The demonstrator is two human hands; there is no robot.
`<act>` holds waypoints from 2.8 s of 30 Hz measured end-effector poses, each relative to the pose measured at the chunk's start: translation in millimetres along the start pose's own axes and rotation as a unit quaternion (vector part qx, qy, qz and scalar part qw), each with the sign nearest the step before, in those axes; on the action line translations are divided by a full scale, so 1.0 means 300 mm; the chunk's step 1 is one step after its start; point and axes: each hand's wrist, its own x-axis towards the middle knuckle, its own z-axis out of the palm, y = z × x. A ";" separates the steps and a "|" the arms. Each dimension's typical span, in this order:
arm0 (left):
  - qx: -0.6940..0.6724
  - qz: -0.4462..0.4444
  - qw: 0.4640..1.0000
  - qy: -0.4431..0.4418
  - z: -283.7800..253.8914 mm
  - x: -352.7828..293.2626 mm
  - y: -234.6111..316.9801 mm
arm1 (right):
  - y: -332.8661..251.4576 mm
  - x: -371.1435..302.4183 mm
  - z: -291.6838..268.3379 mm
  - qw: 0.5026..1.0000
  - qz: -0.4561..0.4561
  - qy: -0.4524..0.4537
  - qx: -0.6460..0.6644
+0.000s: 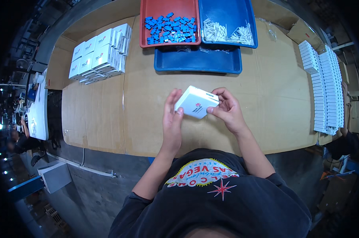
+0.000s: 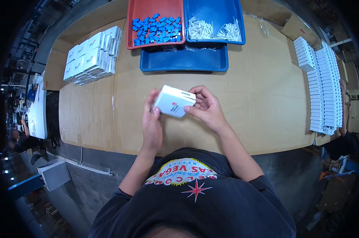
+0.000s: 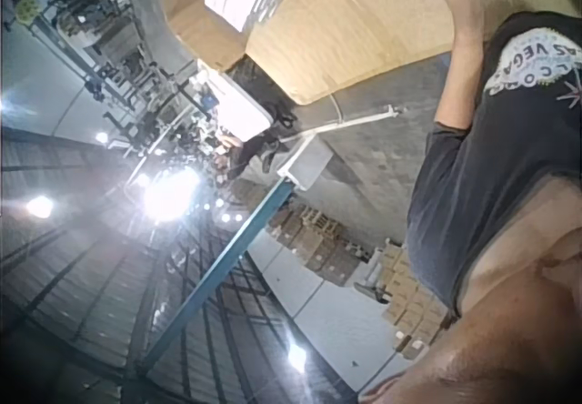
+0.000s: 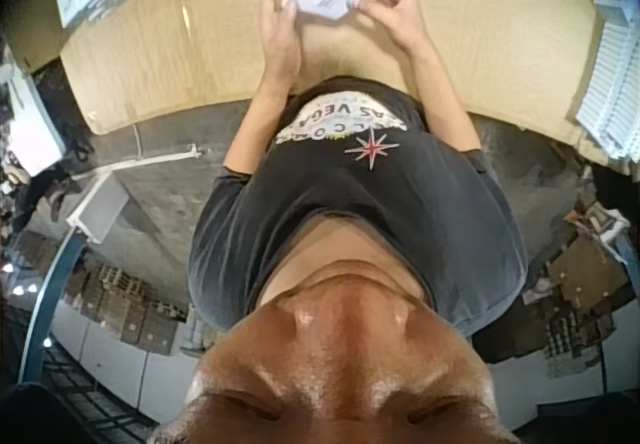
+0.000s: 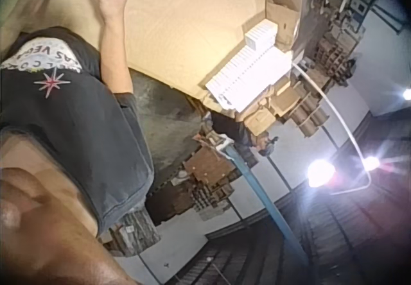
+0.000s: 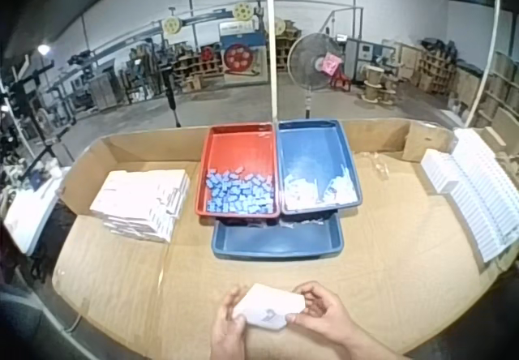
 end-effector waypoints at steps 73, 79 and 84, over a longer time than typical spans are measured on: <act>0.280 0.138 0.942 -0.121 -0.036 -0.017 0.084 | -0.143 -0.014 0.060 0.949 -0.126 -0.072 -0.279; -0.083 -0.070 0.992 -0.066 -0.060 0.007 0.016 | -0.119 -0.017 0.026 0.969 -0.125 -0.084 -0.197; -0.189 -0.272 0.925 -0.187 -0.123 0.011 -0.019 | -0.084 -0.009 0.033 0.970 -0.129 -0.123 -0.165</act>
